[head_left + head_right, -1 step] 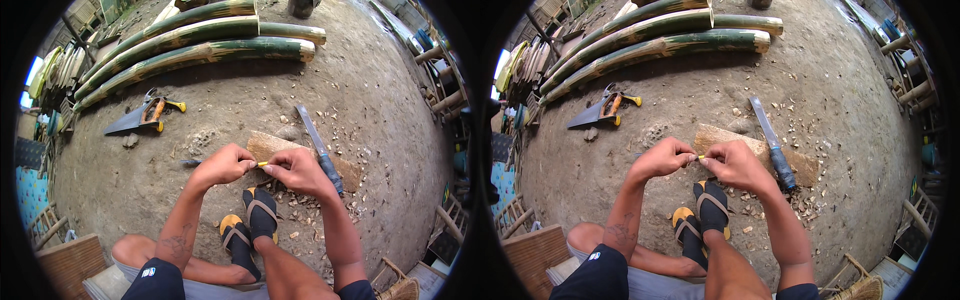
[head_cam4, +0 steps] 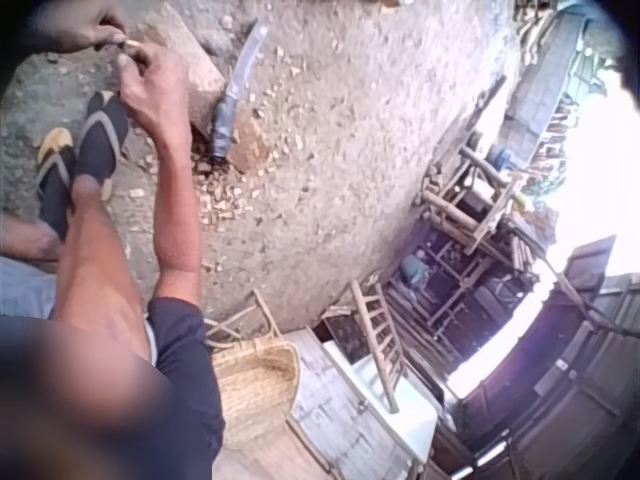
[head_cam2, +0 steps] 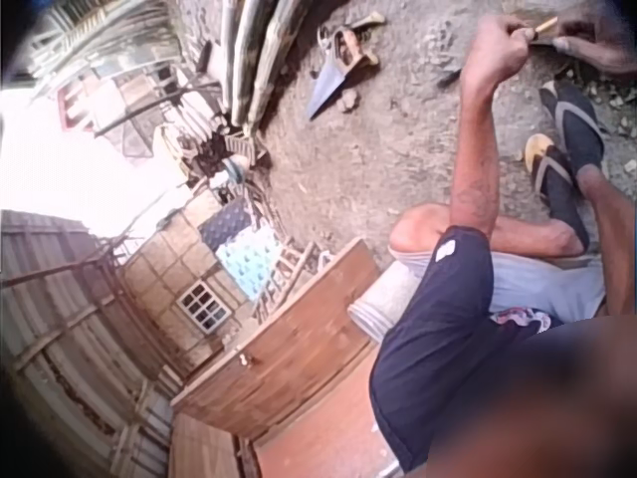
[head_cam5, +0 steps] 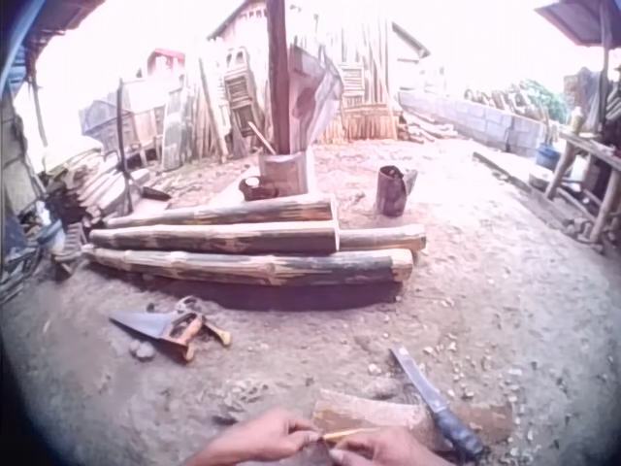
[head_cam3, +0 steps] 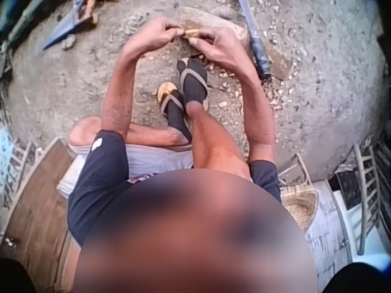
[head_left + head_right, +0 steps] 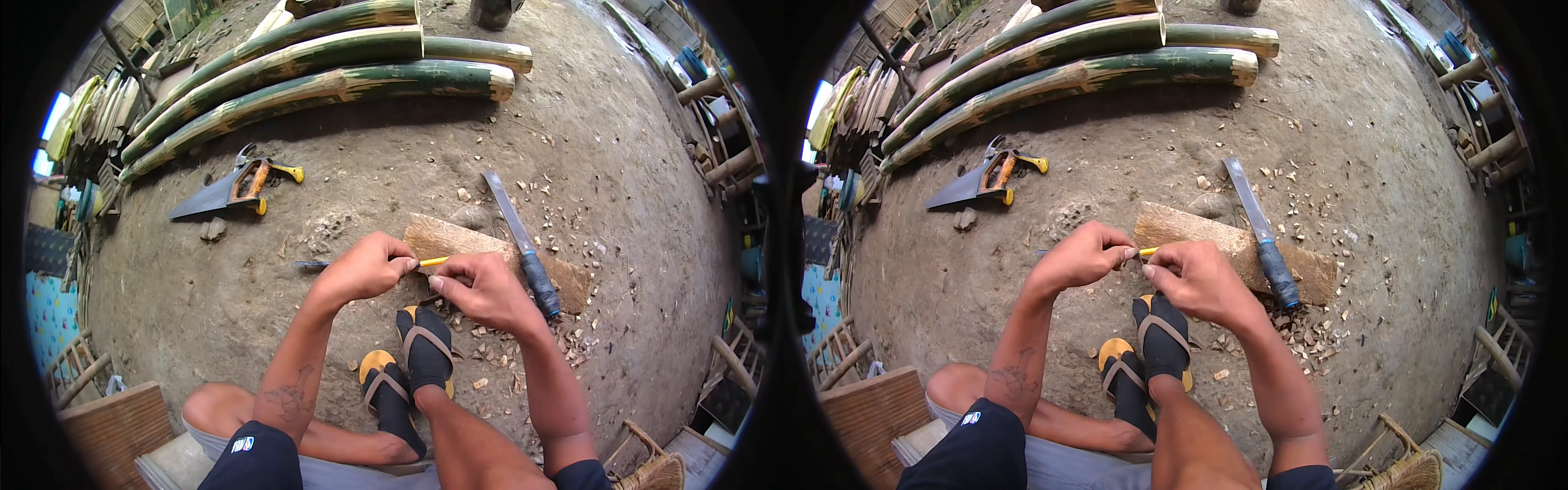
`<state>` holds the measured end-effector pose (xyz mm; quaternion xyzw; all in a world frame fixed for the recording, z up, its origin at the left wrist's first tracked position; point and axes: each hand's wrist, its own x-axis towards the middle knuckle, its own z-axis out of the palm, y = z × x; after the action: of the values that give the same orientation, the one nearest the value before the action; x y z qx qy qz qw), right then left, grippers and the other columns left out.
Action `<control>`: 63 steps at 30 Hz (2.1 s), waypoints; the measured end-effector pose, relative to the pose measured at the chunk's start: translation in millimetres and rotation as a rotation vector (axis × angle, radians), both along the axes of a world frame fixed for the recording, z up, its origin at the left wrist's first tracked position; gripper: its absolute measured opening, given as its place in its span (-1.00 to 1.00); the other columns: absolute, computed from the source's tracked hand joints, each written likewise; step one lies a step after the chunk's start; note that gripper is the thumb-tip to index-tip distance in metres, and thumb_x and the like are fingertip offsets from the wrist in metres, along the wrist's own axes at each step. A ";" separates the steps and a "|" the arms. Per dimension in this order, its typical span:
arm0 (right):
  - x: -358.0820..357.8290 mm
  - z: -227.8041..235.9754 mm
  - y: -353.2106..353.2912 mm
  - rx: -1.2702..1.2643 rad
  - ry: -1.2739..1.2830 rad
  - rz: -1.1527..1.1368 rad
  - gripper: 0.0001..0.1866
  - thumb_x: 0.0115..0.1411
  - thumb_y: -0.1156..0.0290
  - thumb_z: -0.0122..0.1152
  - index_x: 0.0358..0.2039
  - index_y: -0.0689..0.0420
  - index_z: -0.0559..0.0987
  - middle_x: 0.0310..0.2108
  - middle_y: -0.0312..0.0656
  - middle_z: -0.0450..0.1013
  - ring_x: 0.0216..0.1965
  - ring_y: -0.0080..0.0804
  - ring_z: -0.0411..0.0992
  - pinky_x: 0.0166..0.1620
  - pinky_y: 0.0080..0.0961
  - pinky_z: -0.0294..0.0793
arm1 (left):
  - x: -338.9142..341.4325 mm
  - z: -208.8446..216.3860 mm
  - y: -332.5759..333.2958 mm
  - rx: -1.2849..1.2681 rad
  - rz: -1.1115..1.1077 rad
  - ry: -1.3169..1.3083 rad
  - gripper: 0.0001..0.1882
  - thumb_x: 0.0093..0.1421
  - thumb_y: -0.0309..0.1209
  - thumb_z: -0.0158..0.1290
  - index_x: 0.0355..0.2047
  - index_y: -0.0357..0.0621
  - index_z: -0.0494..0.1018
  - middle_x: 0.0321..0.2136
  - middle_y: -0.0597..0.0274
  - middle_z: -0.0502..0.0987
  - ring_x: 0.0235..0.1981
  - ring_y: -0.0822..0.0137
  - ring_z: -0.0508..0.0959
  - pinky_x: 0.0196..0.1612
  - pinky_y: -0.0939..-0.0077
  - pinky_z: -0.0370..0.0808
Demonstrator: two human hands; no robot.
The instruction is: The person sits on the ground and wraps a thin black strip around a yellow pencil, securing it with their fingers. They then stand, pick up a hand saw and a bucket, walk to a bamboo structure, and lift a bamboo pole into place.
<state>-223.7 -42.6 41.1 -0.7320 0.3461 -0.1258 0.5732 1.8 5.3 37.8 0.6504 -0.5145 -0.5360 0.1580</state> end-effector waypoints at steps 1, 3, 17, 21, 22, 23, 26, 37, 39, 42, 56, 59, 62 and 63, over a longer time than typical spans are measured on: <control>0.2 -1.6 13.4 0.024 0.016 -0.062 -0.79 0.19 0.39 0.25 -0.37 0.33 0.62 -0.61 -0.10 0.46 -0.53 -0.52 0.37 -0.41 -0.44 0.39 | 0.1 -0.6 0.4 -0.046 0.009 0.028 -0.77 0.29 -0.38 0.10 -0.26 -0.33 0.62 -0.57 0.40 0.49 -0.49 0.54 0.40 -0.41 0.50 0.37; 4.1 -15.9 35.9 0.082 -0.104 -0.179 -0.73 0.27 0.32 0.23 -0.37 0.31 0.63 -0.64 -0.36 0.39 -0.59 -0.68 0.25 -0.52 -0.59 0.21 | 1.5 -0.8 2.1 -0.012 0.032 0.131 -0.76 0.30 -0.37 0.11 -0.27 -0.33 0.63 -0.57 0.41 0.49 -0.48 0.55 0.39 -0.39 0.53 0.36; 18.5 -24.2 -44.8 0.040 -0.037 0.058 -0.80 0.13 0.37 0.37 -0.38 0.28 0.68 -0.55 -0.23 0.55 -0.53 -0.57 0.38 -0.41 -0.49 0.39 | 2.1 -1.1 -5.7 -0.002 -0.204 0.017 -0.74 0.32 -0.30 0.13 -0.29 -0.29 0.64 -0.59 0.39 0.48 -0.51 0.55 0.39 -0.43 0.53 0.36; 18.5 -4.4 -3.2 -0.207 0.002 -0.069 -0.82 0.12 0.42 0.28 -0.39 0.32 0.64 -0.59 -0.06 0.49 -0.58 -0.42 0.42 -0.45 -0.40 0.39 | 3.4 -5.3 -7.2 0.023 0.053 0.113 -0.73 0.33 -0.32 0.10 -0.30 -0.30 0.65 -0.60 0.40 0.47 -0.54 0.56 0.37 -0.46 0.55 0.32; 19.0 -7.5 6.5 -0.246 -0.020 -0.107 -0.81 0.13 0.43 0.30 -0.39 0.34 0.62 -0.61 -0.12 0.45 -0.57 -0.52 0.38 -0.46 -0.43 0.37 | 4.4 -4.2 -7.0 0.058 0.105 0.135 -0.73 0.34 -0.32 0.09 -0.30 -0.30 0.65 -0.60 0.40 0.46 -0.54 0.56 0.36 -0.46 0.56 0.31; 16.2 -12.0 14.9 -0.118 -0.039 -0.166 -0.80 0.18 0.39 0.29 -0.39 0.31 0.64 -0.60 -0.21 0.47 -0.60 -0.57 0.35 -0.51 -0.51 0.29 | 5.0 -2.1 -6.1 0.040 0.116 0.159 -0.74 0.35 -0.33 0.08 -0.31 -0.28 0.65 -0.61 0.43 0.45 -0.57 0.59 0.32 -0.51 0.61 0.26; 15.3 -39.4 25.2 0.576 -0.265 -0.342 -0.81 0.22 0.36 0.28 -0.36 0.24 0.66 -0.61 -0.36 0.44 -0.65 -0.67 0.23 -0.56 -0.63 0.15 | 4.8 7.7 -2.3 0.089 0.136 0.327 -0.76 0.35 -0.33 0.08 -0.28 -0.27 0.61 -0.60 0.44 0.45 -0.61 0.63 0.30 -0.56 0.66 0.22; 25.9 -64.5 -47.4 0.748 -0.208 0.079 -0.76 0.15 0.24 0.47 -0.37 0.15 0.66 -0.54 -0.46 0.48 -0.56 -0.73 0.31 -0.50 -0.68 0.23 | 7.5 9.6 -0.5 0.196 -0.040 0.479 -0.82 0.36 -0.33 0.10 -0.28 -0.20 0.46 -0.54 0.39 0.50 -0.60 0.62 0.36 -0.55 0.68 0.26; 26.6 -44.6 -60.9 0.567 -0.044 0.132 -0.77 0.15 0.28 0.46 -0.42 0.18 0.65 -0.59 -0.43 0.44 -0.59 -0.72 0.26 -0.52 -0.65 0.23 | 8.2 0.4 -0.2 0.147 -0.058 0.397 -0.83 0.35 -0.35 0.11 -0.29 -0.21 0.46 -0.53 0.37 0.51 -0.56 0.60 0.40 -0.50 0.64 0.32; 28.1 -16.9 -53.2 0.114 0.110 0.067 -0.74 0.18 0.30 0.40 -0.45 0.27 0.67 -0.62 -0.37 0.47 -0.56 -0.68 0.31 -0.48 -0.56 0.30 | 3.8 -15.2 -0.7 0.043 -0.009 0.223 -0.83 0.35 -0.37 0.11 -0.28 -0.23 0.46 -0.52 0.35 0.52 -0.50 0.55 0.45 -0.42 0.59 0.39; 7.7 -77.3 14.4 1.034 -0.451 -0.351 -0.83 0.26 0.36 0.35 -0.23 0.18 0.63 -0.46 -0.36 0.51 -0.57 -0.73 0.30 -0.51 -0.75 0.24 | -0.1 -3.6 -1.7 0.251 0.246 0.643 -0.85 0.33 -0.38 0.13 -0.26 -0.22 0.48 -0.53 0.31 0.55 -0.63 0.64 0.35 -0.61 0.72 0.22; 4.0 -80.8 -16.1 0.803 -0.290 -0.163 -0.84 0.22 0.37 0.38 -0.27 0.19 0.66 -0.48 -0.44 0.51 -0.46 -0.75 0.38 -0.38 -0.72 0.35 | 4.8 -6.9 -2.6 0.315 0.126 0.683 -0.85 0.32 -0.37 0.16 -0.27 -0.20 0.49 -0.55 0.34 0.56 -0.62 0.64 0.35 -0.59 0.71 0.23; 6.2 -70.2 -41.9 0.649 -0.208 0.184 -0.84 0.21 0.38 0.37 -0.29 0.21 0.66 -0.44 -0.44 0.54 -0.44 -0.73 0.39 -0.35 -0.68 0.39 | 8.3 -13.5 -2.8 0.313 -0.037 0.675 -0.81 0.30 -0.31 0.19 -0.29 -0.18 0.52 -0.54 0.37 0.57 -0.62 0.66 0.35 -0.57 0.72 0.22; 9.1 -64.5 -48.9 0.616 -0.117 0.247 -0.84 0.20 0.37 0.37 -0.32 0.21 0.67 -0.48 -0.42 0.55 -0.45 -0.72 0.40 -0.38 -0.61 0.40 | 7.9 -16.3 -3.7 0.320 -0.091 0.622 -0.82 0.30 -0.32 0.19 -0.30 -0.19 0.53 -0.51 0.37 0.59 -0.60 0.65 0.36 -0.55 0.71 0.24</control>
<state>-214.6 -91.6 -23.5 -0.5523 0.2432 0.0134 0.7973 9.7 1.6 21.5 0.4490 -0.3796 -0.7888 0.1792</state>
